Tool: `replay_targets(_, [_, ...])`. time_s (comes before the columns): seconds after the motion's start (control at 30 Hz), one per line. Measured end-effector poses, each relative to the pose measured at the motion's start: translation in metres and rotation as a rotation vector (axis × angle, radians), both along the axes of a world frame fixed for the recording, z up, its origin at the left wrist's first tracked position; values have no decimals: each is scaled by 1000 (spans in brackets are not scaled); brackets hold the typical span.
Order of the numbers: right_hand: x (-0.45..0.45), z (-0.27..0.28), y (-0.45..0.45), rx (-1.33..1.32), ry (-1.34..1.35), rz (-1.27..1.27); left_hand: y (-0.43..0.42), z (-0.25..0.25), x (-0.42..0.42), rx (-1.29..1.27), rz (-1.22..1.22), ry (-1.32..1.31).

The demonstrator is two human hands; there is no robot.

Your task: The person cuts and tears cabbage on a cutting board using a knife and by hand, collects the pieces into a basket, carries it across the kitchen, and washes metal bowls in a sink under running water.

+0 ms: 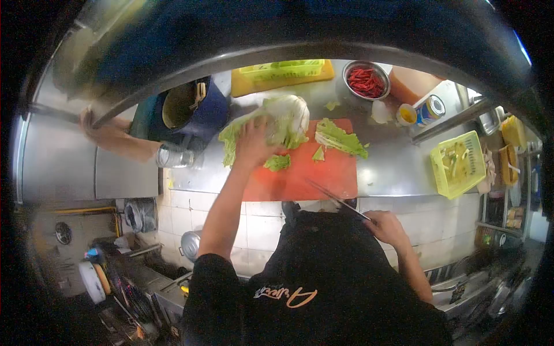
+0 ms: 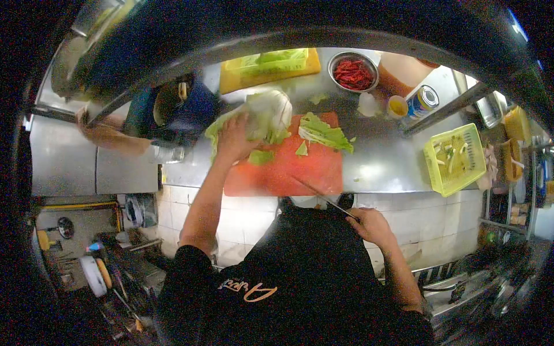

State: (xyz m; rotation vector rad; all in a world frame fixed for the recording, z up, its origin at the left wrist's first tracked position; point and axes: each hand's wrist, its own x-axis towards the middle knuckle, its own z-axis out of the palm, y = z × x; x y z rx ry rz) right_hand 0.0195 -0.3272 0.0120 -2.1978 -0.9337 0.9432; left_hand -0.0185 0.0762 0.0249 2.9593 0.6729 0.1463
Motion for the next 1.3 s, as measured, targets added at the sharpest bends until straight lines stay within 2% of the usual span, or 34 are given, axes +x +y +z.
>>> replay_targets(0.1, [6, -3, 7, -20, -44, 117, 8, -32, -10, -24, 73, -3])
replay_targets(0.23, [16, -6, 42, 44, -79, 246, 29, -35, -8, -120, 30, -106])
replay_targets(0.3, [15, -5, 59, 21, -71, 171, 43, -24, -3, -194, 72, -213])
replay_targets(0.4, [21, -12, 62, 12, -84, 7, 60, 1, 6, -170, 95, -299])
replay_targets(0.53, [32, 2, 38, -9, -77, -272, 97, -15, 13, -110, 126, -344])
replay_targets(0.63, [34, 14, 16, -83, -38, -306, 98, -9, 24, -54, 165, -310])
replay_targets(0.7, [27, 10, 6, -45, -102, -279, 92, 4, 34, 0, 179, -252])
replay_targets(0.8, [17, 2, -2, -7, -103, -253, 95, -3, 42, 169, 122, -310])
replay_targets(0.9, [6, 1, -1, 7, -49, -246, 112, -3, 48, 117, 145, -283])
replay_targets(1.0, [1, -4, 3, 0, -31, -189, 135, 10, 40, -166, 94, -239])
replay_targets(1.1, [1, -1, 6, 4, -39, -189, 129, 39, 27, -539, 108, 142])
replay_targets(1.13, [2, -1, 7, 0, -43, -191, 129, 27, 18, -456, 45, 188])
replay_targets(1.23, [4, -7, 9, 29, -50, -196, 94, -2, -8, -168, -240, 16])
replay_targets(1.3, [5, -14, 12, 102, -55, -207, 75, -10, -17, -239, -112, 40])
